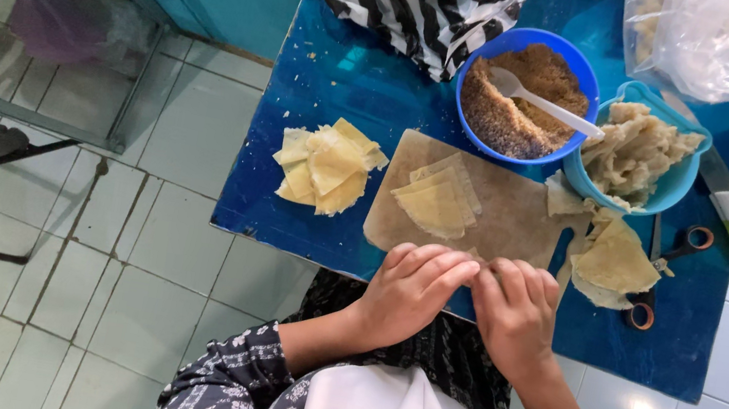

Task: The person sits at a blue table folding thin pastry wrappers. They spoon brown filling from a blue bowl onto a wrapper, fold the wrapper over the filling, press the edges closed, and place the finished parcel on a growing pile of folded pastries.

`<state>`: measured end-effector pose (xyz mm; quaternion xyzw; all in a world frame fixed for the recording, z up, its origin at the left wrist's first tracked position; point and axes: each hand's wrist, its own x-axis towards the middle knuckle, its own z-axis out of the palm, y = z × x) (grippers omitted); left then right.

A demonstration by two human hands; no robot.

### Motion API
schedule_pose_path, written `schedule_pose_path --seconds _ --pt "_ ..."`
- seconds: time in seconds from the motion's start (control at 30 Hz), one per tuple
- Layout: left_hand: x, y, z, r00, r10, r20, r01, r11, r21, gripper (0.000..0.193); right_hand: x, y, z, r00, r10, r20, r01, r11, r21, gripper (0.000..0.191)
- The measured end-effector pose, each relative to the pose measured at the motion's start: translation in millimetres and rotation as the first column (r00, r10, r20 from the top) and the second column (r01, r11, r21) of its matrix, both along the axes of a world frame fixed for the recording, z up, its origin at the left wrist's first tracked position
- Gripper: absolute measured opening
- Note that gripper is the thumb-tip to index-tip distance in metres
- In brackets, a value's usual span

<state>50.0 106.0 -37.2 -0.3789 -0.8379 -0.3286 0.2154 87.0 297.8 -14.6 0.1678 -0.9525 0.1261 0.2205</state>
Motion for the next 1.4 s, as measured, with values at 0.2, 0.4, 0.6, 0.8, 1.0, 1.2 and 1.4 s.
schedule_pose_path --seconds 0.2,0.4,0.6,0.8,1.0,1.2,1.4 --pt "1.7 1.5 -2.5 0.998 0.043 -0.039 -0.046 0.996 -0.079 0.042 5.0 -10.6 -5.9 0.989 -0.138 -0.051 0.143 0.984 0.109 0.035" --pt "-6.1 -0.5 2.8 1.000 0.007 -0.028 -0.011 0.986 -0.166 0.049 2.5 -8.6 2.7 0.992 -0.124 -0.031 0.123 0.992 -0.031 0.029" --pt "-24.8 -3.3 -6.4 0.991 0.137 0.010 -0.136 0.990 -0.038 0.046 -15.9 -10.3 14.0 0.993 -0.116 -0.003 0.116 0.991 0.063 0.030" --pt "-58.4 -26.4 -5.7 0.957 0.289 0.029 -0.290 0.957 0.031 0.045 -40.6 18.2 38.7 0.990 -0.105 -0.090 0.097 0.991 -0.090 0.023" --pt "-73.6 -30.2 6.4 0.961 0.275 0.038 -0.277 0.955 0.104 0.043 -85.1 127.1 89.8 0.747 -0.297 -0.595 0.331 0.942 -0.054 0.010" --pt "-77.5 -34.1 18.5 0.960 0.246 0.132 -0.267 0.946 0.184 0.014 -162.9 170.1 117.2 0.763 -0.244 -0.599 0.493 0.819 0.294 0.027" --pt "-107.2 -31.3 17.0 0.956 0.169 0.241 -0.200 0.974 0.110 0.009 -77.1 46.8 78.0 0.927 0.361 0.099 -0.354 0.932 -0.082 0.032"
